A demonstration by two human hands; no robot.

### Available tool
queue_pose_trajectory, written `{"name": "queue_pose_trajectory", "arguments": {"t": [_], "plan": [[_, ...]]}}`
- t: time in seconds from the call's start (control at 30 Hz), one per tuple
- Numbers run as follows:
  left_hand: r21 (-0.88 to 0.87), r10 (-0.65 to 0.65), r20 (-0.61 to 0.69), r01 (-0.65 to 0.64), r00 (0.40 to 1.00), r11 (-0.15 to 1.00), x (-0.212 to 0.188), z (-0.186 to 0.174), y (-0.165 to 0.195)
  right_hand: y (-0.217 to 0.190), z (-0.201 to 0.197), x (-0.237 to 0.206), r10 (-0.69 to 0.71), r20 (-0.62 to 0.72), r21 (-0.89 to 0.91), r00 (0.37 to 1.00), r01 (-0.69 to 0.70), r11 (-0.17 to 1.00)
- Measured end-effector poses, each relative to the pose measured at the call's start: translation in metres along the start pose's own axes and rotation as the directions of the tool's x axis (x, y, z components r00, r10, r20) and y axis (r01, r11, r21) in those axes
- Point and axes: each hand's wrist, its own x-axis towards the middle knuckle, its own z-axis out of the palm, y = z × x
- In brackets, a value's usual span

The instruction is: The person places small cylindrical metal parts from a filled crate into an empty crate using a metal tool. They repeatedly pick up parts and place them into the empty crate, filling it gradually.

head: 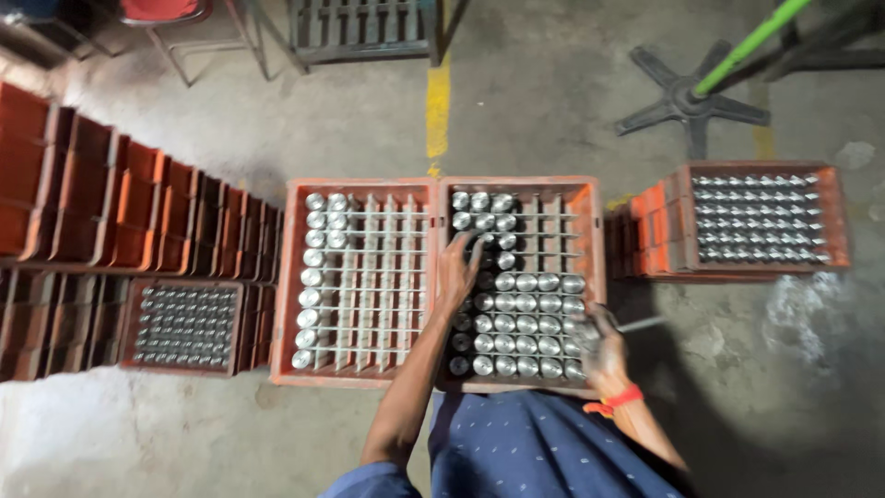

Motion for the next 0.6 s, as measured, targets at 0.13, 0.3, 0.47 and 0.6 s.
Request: {"name": "queue_pose_trajectory", "arguments": {"t": [0.13,0.3,0.47,0.6], "plan": [[0.358,-0.033,-0.191,0.101,0.981,0.928,-0.001,-0.083,-0.047,-0.011,-0.021,-0.005,0.134,-0.050,0.293,0.990,-0.114,0.949],[0.701,-0.007,-0.218,0.162,0.976,0.695,0.023,-0.172,-0.115,0.010,-0.018,-0.010,0.222,0.048,0.084,0.974,-0.225,0.971],[0.796,0.052,-0.163,0.100,0.985,0.597,0.044,-0.184,-0.129,0.053,0.011,-0.019,0.220,-0.031,-0.227,0.975,-0.222,0.948],[0.511,0.011,-0.179,0.083,0.984,0.856,0.029,-0.212,-0.115,0.067,0.015,-0.025,0.218,-0.055,-0.248,0.974,-0.225,0.942]]}}
